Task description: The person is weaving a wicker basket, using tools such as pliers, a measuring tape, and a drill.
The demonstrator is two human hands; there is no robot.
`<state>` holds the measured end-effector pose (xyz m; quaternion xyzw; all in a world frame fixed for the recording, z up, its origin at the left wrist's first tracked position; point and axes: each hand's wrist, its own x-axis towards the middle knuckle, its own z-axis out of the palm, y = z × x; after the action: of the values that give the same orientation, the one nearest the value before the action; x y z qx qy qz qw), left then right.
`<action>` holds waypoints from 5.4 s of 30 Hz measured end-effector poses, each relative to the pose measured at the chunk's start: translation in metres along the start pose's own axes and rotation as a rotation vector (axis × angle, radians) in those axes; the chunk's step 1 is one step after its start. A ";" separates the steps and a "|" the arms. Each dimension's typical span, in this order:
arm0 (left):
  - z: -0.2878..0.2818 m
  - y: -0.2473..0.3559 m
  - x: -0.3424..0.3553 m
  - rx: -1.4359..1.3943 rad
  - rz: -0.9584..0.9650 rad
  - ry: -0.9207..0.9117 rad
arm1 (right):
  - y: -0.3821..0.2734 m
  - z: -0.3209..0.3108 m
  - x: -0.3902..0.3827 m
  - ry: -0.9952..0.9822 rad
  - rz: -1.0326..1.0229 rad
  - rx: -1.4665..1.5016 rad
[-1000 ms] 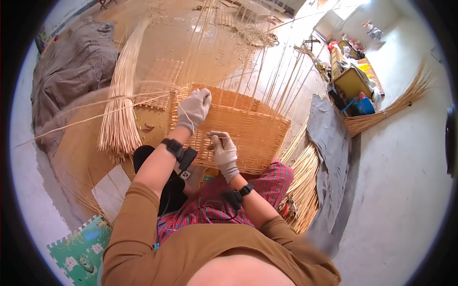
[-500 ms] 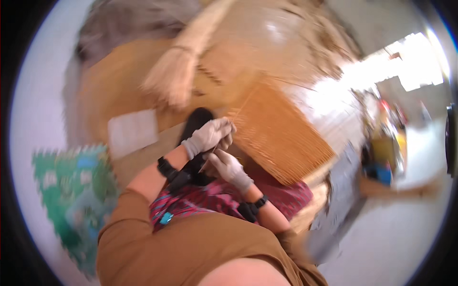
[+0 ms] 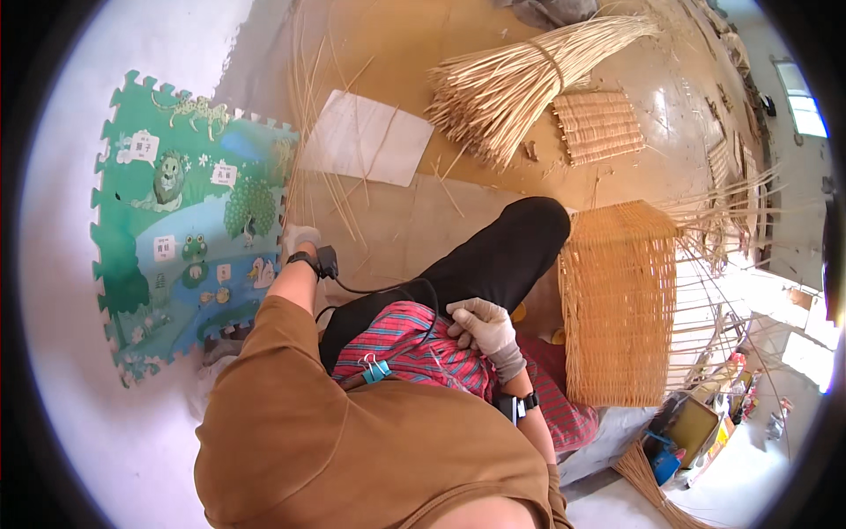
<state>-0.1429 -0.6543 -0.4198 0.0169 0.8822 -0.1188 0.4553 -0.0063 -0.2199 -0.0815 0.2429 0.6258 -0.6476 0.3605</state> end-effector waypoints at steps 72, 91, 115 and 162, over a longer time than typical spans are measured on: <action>0.037 0.037 -0.050 -0.859 -0.441 0.330 | -0.011 -0.006 0.009 0.093 0.139 0.064; -0.186 0.088 -0.123 -2.025 0.809 -0.677 | -0.013 -0.012 0.009 0.007 0.087 0.026; -0.263 0.420 -0.387 0.089 1.814 0.376 | 0.105 -0.201 -0.199 1.645 -1.151 0.837; -0.193 0.631 -0.562 -0.089 1.859 0.774 | 0.216 -0.242 -0.285 1.455 -0.971 0.907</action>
<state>0.1181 0.0464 0.0188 0.7185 0.6101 0.3303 0.0498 0.3048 0.0749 -0.0242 0.4141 0.4191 -0.5966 -0.5449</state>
